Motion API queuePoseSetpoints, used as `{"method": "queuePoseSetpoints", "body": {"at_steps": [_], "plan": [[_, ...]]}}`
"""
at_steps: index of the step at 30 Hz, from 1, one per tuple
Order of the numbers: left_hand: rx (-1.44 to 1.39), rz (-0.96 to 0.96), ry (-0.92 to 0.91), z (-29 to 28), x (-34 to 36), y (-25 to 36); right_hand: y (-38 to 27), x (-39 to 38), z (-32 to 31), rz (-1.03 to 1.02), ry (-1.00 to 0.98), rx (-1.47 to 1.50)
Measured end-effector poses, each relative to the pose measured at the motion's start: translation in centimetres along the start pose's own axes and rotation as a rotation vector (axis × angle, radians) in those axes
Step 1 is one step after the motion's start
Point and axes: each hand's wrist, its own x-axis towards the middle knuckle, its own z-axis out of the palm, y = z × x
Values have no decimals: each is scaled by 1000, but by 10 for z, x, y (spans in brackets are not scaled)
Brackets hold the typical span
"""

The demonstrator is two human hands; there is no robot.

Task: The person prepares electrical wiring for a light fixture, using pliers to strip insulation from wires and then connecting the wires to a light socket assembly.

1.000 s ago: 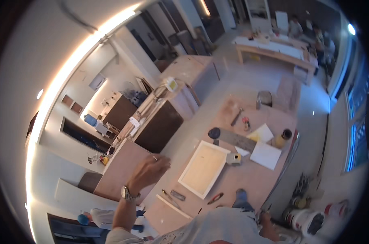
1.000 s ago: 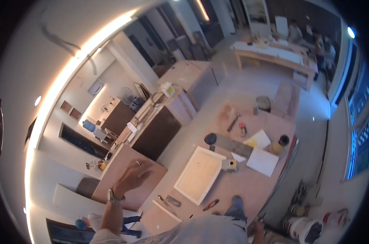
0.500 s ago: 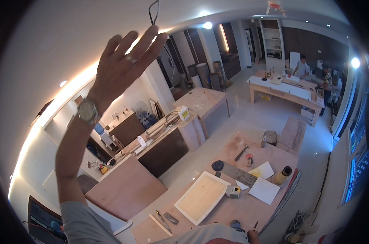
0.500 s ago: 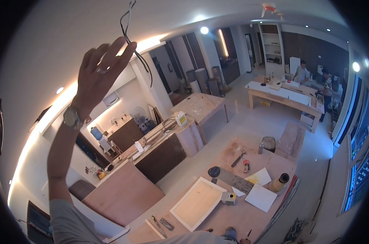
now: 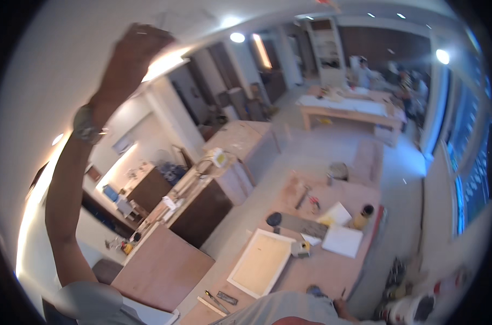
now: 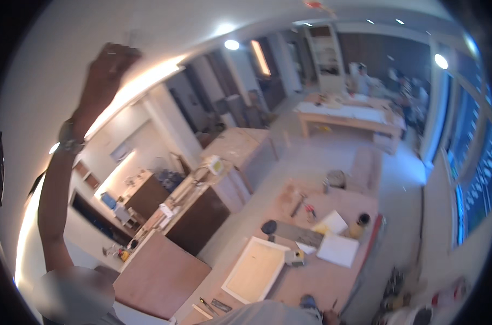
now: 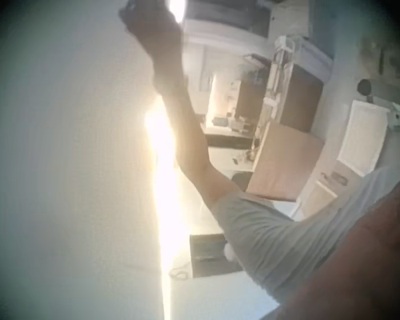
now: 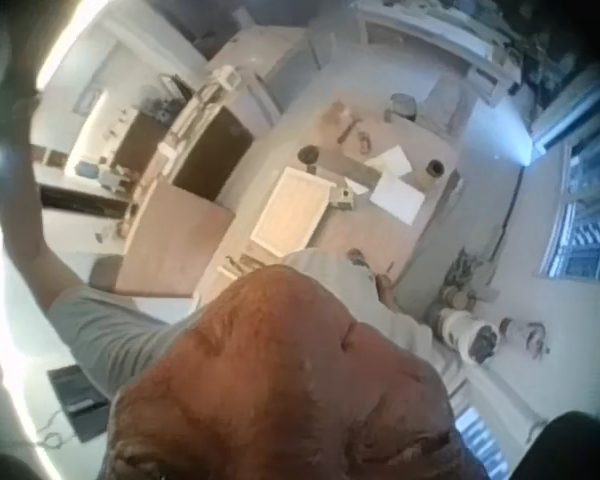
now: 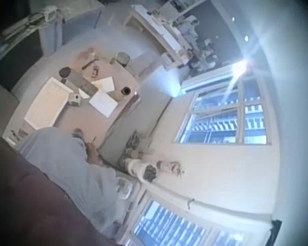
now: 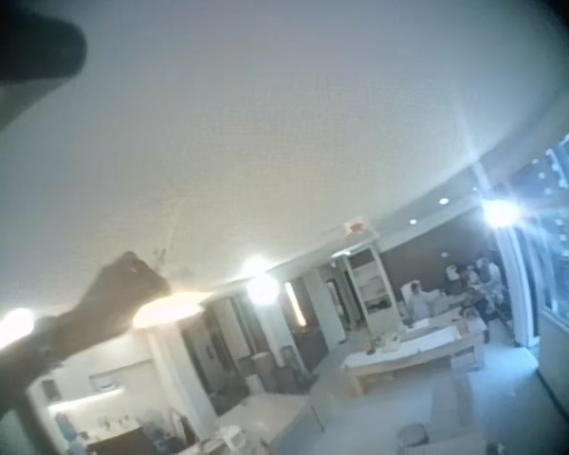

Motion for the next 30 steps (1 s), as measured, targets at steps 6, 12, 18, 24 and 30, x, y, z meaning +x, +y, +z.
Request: {"method": "queuePoseSetpoints", "body": {"at_steps": [6,12,18,24,30], "plan": [[-699,-587,-98,49,57,-18,-62,-56,-42,587,98,563],[-524,-751,-447,31,104,-21,-84,-86,-69,753,159,736],[110,-269,159,75,61,74,-21,-101,-12,726,149,646],[195,-414,328,26,4,129,-14,-81,-4,598,129,574],[-343,-509,525,20,-59,196,7,-78,25,269,229,602]]}}
